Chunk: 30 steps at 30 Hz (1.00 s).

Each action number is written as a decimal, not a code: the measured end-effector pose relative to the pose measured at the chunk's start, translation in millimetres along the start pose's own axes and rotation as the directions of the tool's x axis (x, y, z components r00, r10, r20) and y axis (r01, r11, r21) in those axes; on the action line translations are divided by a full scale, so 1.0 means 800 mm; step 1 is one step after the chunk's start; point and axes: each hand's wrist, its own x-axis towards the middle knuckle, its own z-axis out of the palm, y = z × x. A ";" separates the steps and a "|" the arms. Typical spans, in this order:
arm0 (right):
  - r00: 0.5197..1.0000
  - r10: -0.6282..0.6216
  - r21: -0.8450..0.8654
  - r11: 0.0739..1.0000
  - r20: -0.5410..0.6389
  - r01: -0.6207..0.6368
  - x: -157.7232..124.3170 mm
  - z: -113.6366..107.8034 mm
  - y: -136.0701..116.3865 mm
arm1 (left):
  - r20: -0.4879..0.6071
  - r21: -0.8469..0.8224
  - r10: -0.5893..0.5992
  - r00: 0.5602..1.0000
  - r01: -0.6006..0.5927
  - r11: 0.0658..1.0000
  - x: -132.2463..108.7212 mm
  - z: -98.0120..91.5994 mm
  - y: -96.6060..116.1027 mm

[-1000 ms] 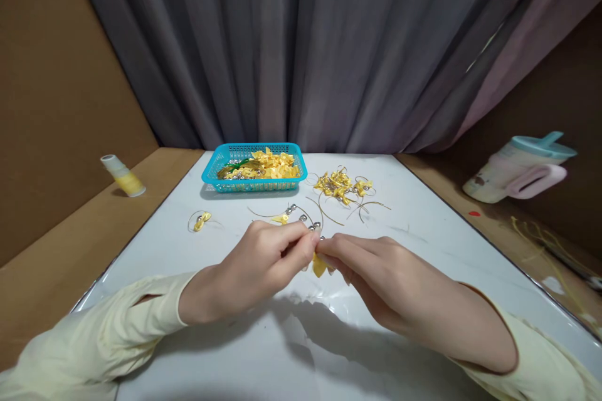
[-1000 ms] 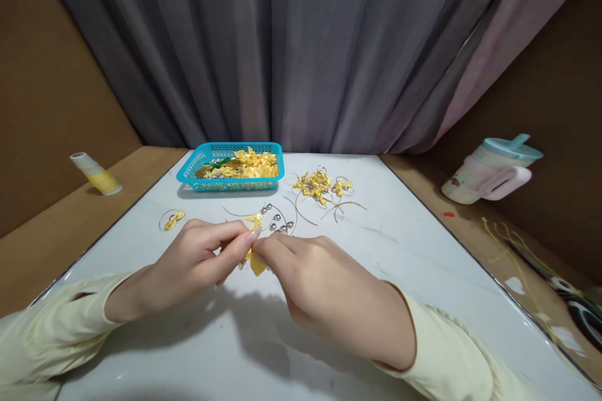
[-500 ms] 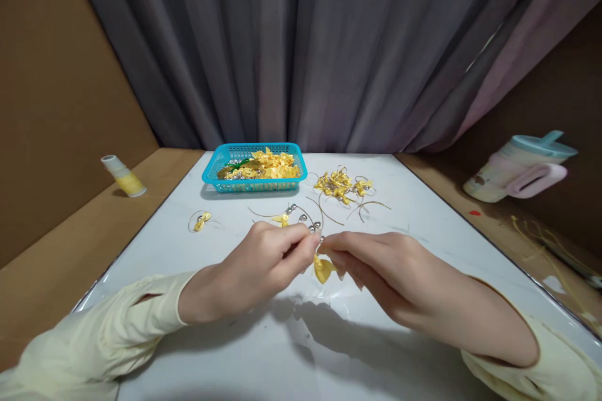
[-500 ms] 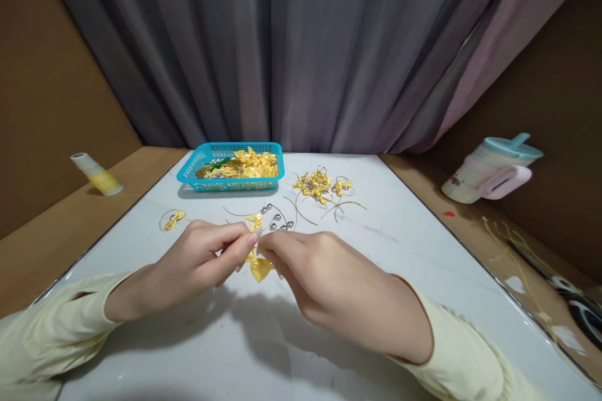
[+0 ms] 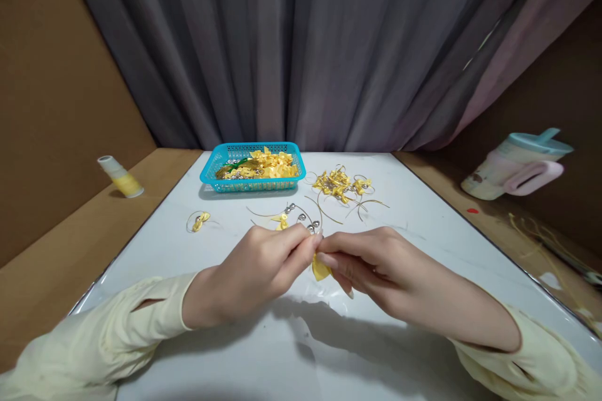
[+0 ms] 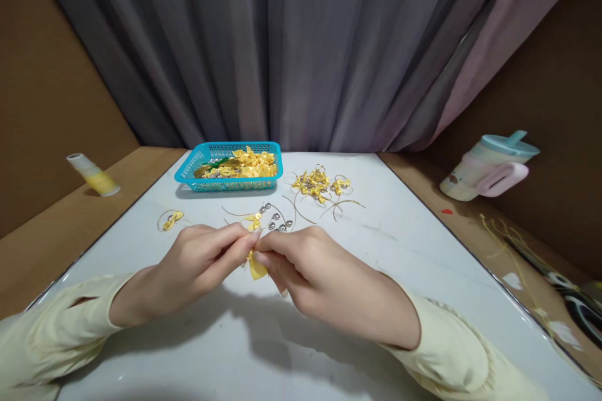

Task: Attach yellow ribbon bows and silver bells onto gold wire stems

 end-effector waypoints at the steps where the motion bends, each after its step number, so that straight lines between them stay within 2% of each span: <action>1: 1.000 0.011 0.011 1.000 -0.001 -0.011 0.000 0.000 0.000 | -0.006 0.005 -0.005 1.000 0.005 1.000 0.000 0.000 0.000; 7: 1.000 0.002 -0.008 1.000 -0.031 -0.002 0.002 0.003 -0.001 | 0.002 0.040 -0.018 1.000 0.017 0.999 0.000 -0.001 0.001; 12: 0.995 -0.027 -0.099 0.995 -0.096 0.017 0.000 0.012 -0.002 | 0.029 0.030 -0.040 0.999 0.040 0.999 -0.001 0.000 0.001; 18: 0.987 0.013 -0.173 0.984 -0.160 -0.041 -0.002 0.026 0.001 | 0.045 -0.032 -0.113 0.993 0.115 0.993 0.002 0.001 -0.001; 30: 0.971 0.069 -0.200 0.973 -0.227 -0.116 0.001 0.033 0.006 | 0.033 -0.028 -0.131 0.991 0.132 0.991 0.006 0.002 -0.004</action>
